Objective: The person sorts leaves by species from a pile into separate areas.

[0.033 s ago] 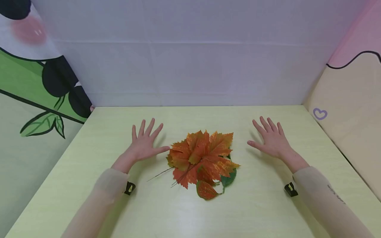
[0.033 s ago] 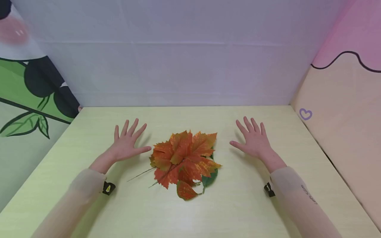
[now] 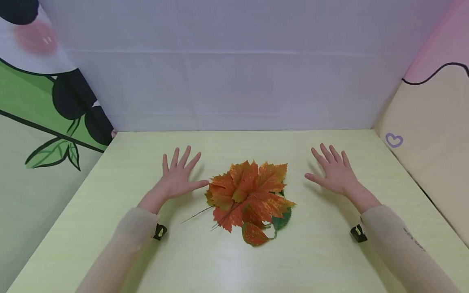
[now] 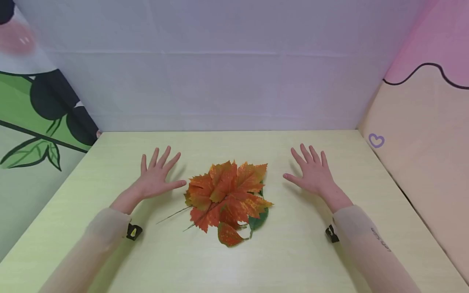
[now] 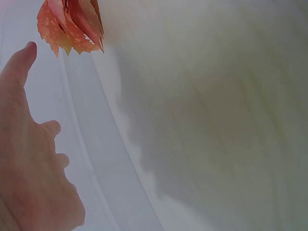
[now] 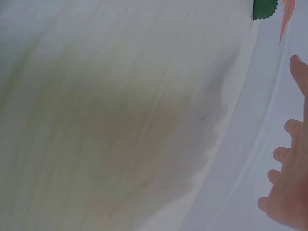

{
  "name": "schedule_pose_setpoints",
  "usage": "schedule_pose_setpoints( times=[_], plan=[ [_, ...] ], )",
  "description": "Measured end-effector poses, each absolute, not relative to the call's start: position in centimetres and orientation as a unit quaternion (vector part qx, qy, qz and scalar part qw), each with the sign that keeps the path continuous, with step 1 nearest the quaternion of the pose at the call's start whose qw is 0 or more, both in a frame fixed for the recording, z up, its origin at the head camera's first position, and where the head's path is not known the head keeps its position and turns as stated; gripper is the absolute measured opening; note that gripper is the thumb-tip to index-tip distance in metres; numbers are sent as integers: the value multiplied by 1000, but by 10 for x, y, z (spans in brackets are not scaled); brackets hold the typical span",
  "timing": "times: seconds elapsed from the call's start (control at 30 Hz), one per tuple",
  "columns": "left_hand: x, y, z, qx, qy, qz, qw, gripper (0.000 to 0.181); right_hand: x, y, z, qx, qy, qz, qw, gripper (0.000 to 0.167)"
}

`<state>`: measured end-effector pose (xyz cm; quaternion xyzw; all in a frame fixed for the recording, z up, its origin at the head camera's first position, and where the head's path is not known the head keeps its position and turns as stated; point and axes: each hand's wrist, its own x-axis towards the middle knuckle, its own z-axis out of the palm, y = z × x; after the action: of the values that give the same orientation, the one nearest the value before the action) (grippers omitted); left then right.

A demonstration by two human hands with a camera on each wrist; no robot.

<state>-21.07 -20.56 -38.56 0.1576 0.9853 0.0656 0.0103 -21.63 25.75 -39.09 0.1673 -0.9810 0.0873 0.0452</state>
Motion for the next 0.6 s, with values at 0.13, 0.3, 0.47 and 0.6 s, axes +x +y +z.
schedule_pose_setpoints(
  times=[0.13,0.3,0.47,0.6],
  plan=[
    [-209,-206,-387,157,985,70,8,93,-216,258,-391,164,-982,88,42,84],
    [-208,-207,-385,156,985,72,4,92,-216,256,-390,166,-981,91,44,83],
    [-207,-208,-380,161,984,78,-1,92,-214,252,-386,174,-979,94,51,82],
    [-203,-207,-377,174,981,87,-10,90,-211,246,-381,186,-975,103,60,78]
  ],
)
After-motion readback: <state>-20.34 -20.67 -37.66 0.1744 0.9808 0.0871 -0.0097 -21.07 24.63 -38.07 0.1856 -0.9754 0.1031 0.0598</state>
